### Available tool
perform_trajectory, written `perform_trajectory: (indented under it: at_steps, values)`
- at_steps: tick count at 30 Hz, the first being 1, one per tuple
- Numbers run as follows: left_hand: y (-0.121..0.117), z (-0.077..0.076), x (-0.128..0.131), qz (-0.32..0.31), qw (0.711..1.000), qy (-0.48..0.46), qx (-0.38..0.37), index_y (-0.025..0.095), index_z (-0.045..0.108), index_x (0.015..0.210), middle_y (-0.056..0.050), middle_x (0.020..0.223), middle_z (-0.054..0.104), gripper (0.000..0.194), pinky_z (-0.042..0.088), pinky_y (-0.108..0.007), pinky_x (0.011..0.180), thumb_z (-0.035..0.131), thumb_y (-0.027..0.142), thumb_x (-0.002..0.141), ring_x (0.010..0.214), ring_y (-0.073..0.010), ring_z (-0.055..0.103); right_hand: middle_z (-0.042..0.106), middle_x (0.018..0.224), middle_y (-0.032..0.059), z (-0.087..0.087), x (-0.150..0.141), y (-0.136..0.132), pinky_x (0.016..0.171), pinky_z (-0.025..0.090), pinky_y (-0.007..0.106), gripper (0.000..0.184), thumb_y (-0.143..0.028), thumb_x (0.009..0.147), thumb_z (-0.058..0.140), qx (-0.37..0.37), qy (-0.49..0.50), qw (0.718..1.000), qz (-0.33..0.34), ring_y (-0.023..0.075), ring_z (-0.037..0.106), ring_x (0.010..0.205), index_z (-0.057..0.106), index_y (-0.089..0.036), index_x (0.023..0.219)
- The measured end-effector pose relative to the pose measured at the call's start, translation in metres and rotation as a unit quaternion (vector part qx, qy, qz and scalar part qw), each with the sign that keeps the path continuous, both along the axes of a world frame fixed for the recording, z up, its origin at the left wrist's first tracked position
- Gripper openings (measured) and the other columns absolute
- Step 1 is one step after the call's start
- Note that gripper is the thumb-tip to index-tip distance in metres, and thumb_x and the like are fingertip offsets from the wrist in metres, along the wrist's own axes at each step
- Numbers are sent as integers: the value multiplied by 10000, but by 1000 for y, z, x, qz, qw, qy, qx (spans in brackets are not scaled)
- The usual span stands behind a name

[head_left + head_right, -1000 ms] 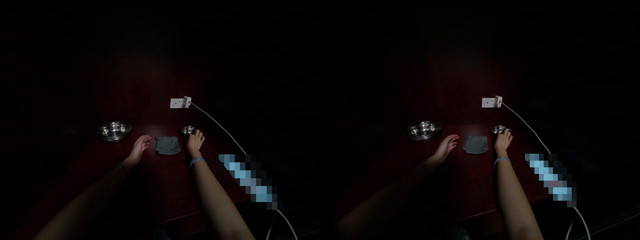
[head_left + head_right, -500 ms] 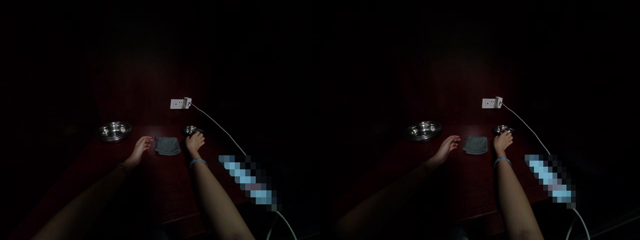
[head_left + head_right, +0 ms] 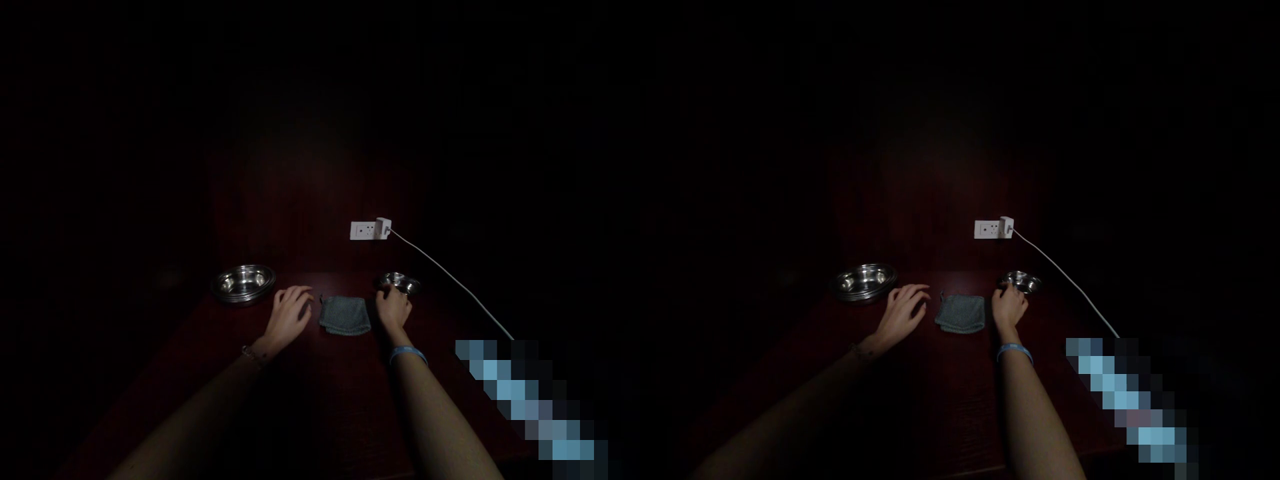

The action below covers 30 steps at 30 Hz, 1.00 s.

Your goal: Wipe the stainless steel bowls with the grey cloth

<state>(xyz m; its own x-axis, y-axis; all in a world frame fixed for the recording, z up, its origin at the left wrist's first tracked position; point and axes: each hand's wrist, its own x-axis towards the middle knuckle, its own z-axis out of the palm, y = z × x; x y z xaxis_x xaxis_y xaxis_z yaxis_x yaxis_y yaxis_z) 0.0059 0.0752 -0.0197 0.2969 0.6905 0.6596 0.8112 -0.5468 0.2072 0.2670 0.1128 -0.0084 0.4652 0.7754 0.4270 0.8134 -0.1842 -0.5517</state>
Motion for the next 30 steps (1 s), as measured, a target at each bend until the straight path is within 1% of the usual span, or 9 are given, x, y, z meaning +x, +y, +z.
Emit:
perform_trajectory:
  at_steps: [1, 3, 6, 9, 12, 15, 19, 24, 30]
  values:
    - [4, 2, -10, 28, 999, 13, 22, 231, 608, 1028, -72, 1282, 575, 242, 281, -436, 1017, 424, 224, 871, 1200, -223, 478, 653, 1039, 150, 2, -2, -1, 900, 373, 391, 349, -254, 852, 383, -5, 5, 1000, 13, 276, 565, 1047, 643, -167, 1069]
    - [14, 1, -30, 110, 992, 13, 57, 214, 591, 1107, -102, 1365, 516, 297, 242, -469, 1046, 390, 248, 890, 1278, -252, 417, 676, 989, 110, 4, -6, -4, 841, 408, 349, 327, -271, 867, 385, -21, 16, 998, 49, 245, 610, 949, 659, -204, 1032]
    - [28, -8, -58, 220, 973, 1, 73, 162, 558, 1214, -157, 1389, 489, 395, 190, -524, 1065, 342, 289, 909, 1302, -302, 394, 695, 973, 54, 6, -12, -5, 806, 421, 307, 299, -274, 883, 389, -28, 9, 994, 106, 207, 634, 887, 659, -236, 1007]
    - [36, -18, -73, 260, 964, 10, 62, 135, 549, 1249, -164, 1295, 577, 441, 164, -545, 1068, 291, 282, 922, 1231, -311, 467, 700, 995, 34, 6, -17, -6, 802, 419, 282, 283, -259, 892, 393, -11, -14, 988, 151, 189, 636, 906, 652, -234, 1004]
    - [38, -21, -78, 274, 960, 29, 43, 138, 587, 1208, -150, 1145, 669, 447, 174, -540, 1057, 270, 292, 933, 1116, -307, 545, 703, 998, 26, 6, -20, -7, 804, 414, 270, 275, -248, 898, 393, -8, -37, 981, 192, 177, 637, 908, 648, -231, 998]
    - [36, -18, -78, 273, 961, 31, 32, 146, 611, 1172, -147, 1058, 700, 436, 195, -545, 1034, 280, 300, 933, 1056, -312, 564, 703, 1012, 24, 7, -22, -9, 826, 403, 270, 265, -239, 899, 396, -10, -67, 971, 227, 176, 633, 935, 643, -225, 994]
    - [32, -14, -78, 255, 966, -6, 41, 169, 607, 1175, -150, 1059, 696, 405, 213, -564, 999, 325, 314, 922, 1062, -330, 539, 704, 1025, 26, 7, -24, -10, 861, 384, 277, 259, -220, 898, 396, -17, -94, 959, 268, 176, 628, 973, 637, -213, 992]
    - [28, -8, -76, 229, 970, -71, 32, 183, 615, 1163, -176, 1041, 681, 396, 207, -595, 970, 372, 356, 903, 1052, -354, 516, 703, 1038, 35, 6, -25, -10, 860, 375, 278, 254, -219, 896, 404, -24, -111, 951, 289, 179, 627, 974, 640, -206, 988]
    - [27, -1, -78, 257, 959, -113, 35, 202, 637, 1138, -130, 845, 653, 375, 259, -532, 941, 402, 364, 895, 924, -300, 541, 701, 1046, 36, 7, -26, -11, 854, 373, 265, 249, -207, 892, 411, -32, -128, 941, 311, 172, 629, 979, 643, -200, 983]
